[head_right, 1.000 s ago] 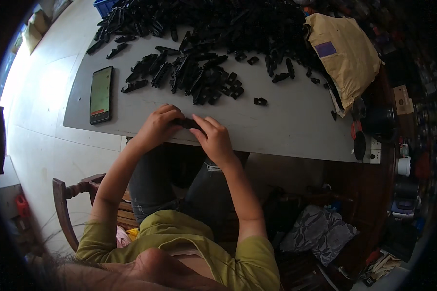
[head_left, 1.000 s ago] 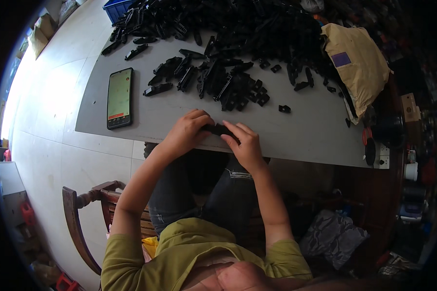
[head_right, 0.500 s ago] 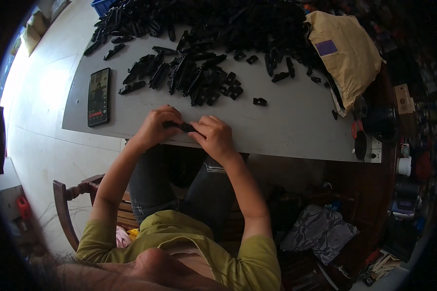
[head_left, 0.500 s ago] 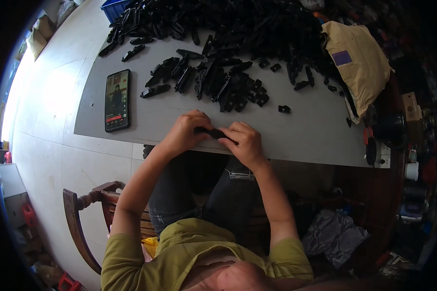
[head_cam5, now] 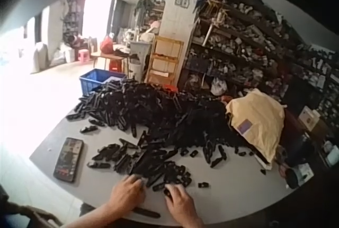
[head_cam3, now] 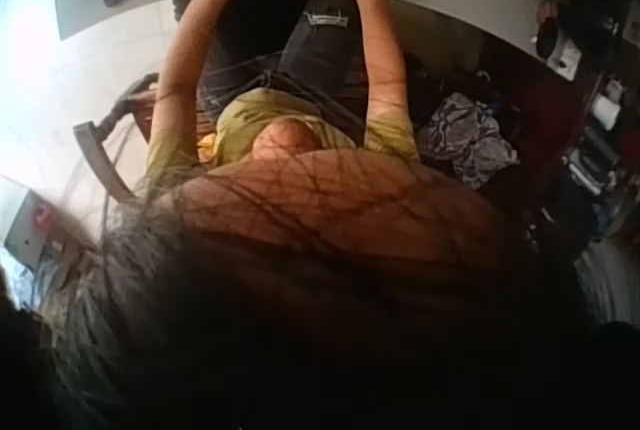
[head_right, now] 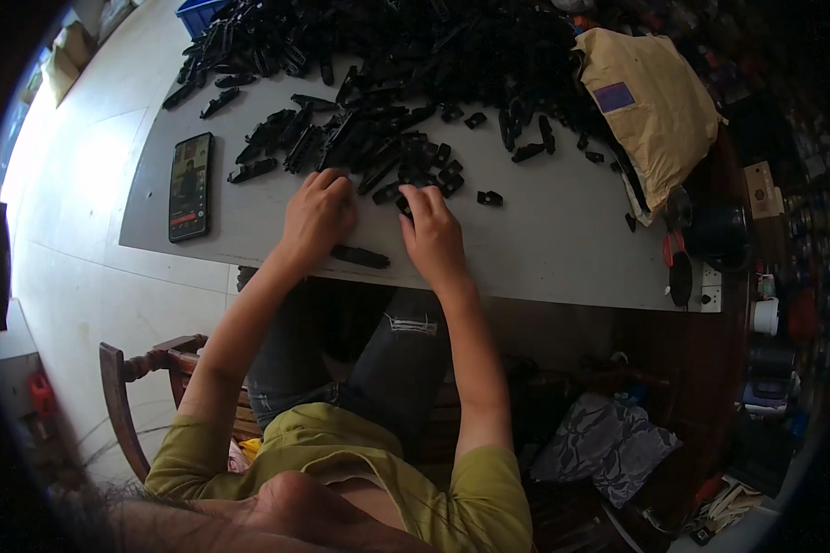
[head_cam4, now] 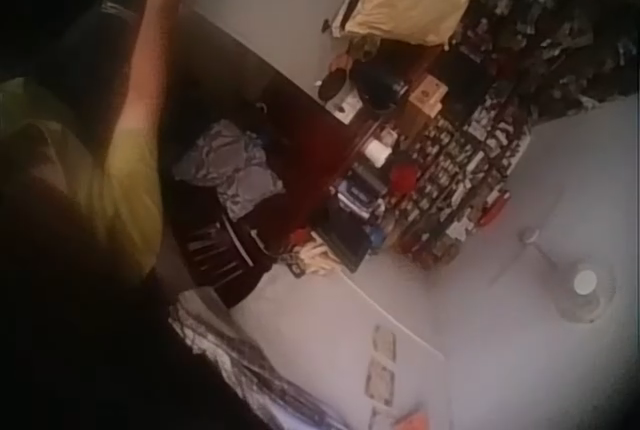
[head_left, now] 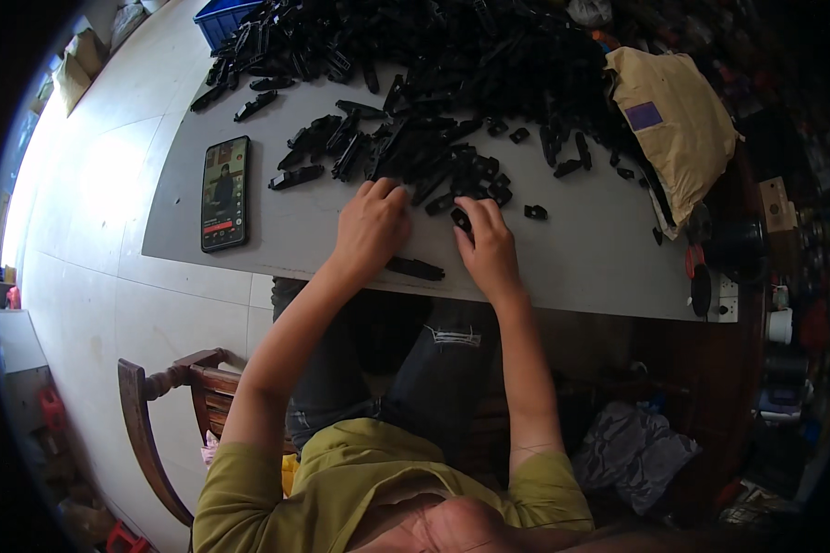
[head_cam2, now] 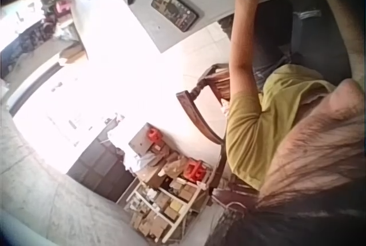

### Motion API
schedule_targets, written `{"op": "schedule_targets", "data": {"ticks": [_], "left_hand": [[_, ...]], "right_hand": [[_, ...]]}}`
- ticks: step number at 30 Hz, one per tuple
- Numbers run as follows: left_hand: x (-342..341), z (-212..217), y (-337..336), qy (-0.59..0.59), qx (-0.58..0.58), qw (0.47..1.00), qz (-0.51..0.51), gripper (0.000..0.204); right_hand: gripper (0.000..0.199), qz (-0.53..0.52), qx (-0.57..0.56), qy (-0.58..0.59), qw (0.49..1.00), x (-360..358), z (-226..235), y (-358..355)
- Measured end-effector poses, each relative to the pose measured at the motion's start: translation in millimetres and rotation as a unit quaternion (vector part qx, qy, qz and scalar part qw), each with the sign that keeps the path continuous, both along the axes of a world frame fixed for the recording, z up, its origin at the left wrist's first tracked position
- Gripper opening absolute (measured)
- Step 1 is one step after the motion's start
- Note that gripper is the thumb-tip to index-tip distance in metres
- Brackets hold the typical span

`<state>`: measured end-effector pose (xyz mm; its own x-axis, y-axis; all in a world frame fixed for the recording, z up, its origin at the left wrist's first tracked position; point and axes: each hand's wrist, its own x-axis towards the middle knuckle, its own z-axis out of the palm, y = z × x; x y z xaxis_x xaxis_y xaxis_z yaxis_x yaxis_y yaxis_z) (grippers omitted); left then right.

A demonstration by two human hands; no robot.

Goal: Assembling small black plastic components by hand.

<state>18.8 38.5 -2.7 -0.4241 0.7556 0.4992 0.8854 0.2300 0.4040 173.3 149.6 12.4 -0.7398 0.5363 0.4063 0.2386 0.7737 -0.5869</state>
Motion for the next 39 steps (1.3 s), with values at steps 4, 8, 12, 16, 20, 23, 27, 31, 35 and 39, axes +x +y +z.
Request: {"op": "schedule_targets", "data": {"ticks": [4, 8, 12, 16, 20, 23, 27, 31, 35, 39], "left_hand": [[4.1, 8.9, 0.1, -0.055, -0.005, 0.998, -0.031, 0.021], [0.7, 5.7, 20.9, -0.027, -0.062, 0.997, -0.021, 0.019], [-9.3, 8.3, 3.0, 0.047, -0.073, 0.996, -0.015, 0.022], [-6.9, 9.8, -19.1, 0.067, -0.070, 0.995, 0.007, 0.028], [0.3, 24.4, -39.9, -0.051, -0.100, 0.993, -0.031, 0.036], [1.4, 27.0, -58.2, -0.127, -0.089, 0.985, -0.081, 0.041], [6.9, 24.8, -63.7, -0.221, -0.091, 0.958, -0.160, 0.043], [3.2, 13.4, -66.1, -0.250, -0.067, 0.949, -0.181, 0.041], [1.4, 9.5, -67.3, -0.261, -0.056, 0.940, -0.212, 0.037], [-4.5, 7.8, -67.7, -0.216, -0.048, 0.948, -0.228, 0.034]], "right_hand": [[0.029, 0.009, -0.081, 0.051, 0.995, 4.8, -2.2, -27.7], [0.027, 0.108, -0.112, 0.032, 0.987, 11.8, -2.9, -47.7], [0.025, 0.017, -0.074, 0.016, 0.997, 26.4, -8.0, -39.5], [0.024, 0.003, 0.006, -0.010, 1.000, 26.9, -7.6, -37.7], [0.025, -0.029, 0.054, -0.081, 0.995, 17.3, -4.8, -41.4], [0.024, -0.035, 0.006, -0.031, 0.999, 17.3, -7.4, -39.3], [0.024, 0.017, -0.100, 0.057, 0.993, 8.9, -11.0, -37.1], [0.027, 0.057, -0.068, 0.089, 0.992, 5.3, -16.0, -35.9], [0.030, 0.079, -0.098, 0.076, 0.989, 9.5, -12.9, -35.5], [0.033, 0.094, -0.086, 0.033, 0.991, 15.2, -7.2, -29.1]]}}
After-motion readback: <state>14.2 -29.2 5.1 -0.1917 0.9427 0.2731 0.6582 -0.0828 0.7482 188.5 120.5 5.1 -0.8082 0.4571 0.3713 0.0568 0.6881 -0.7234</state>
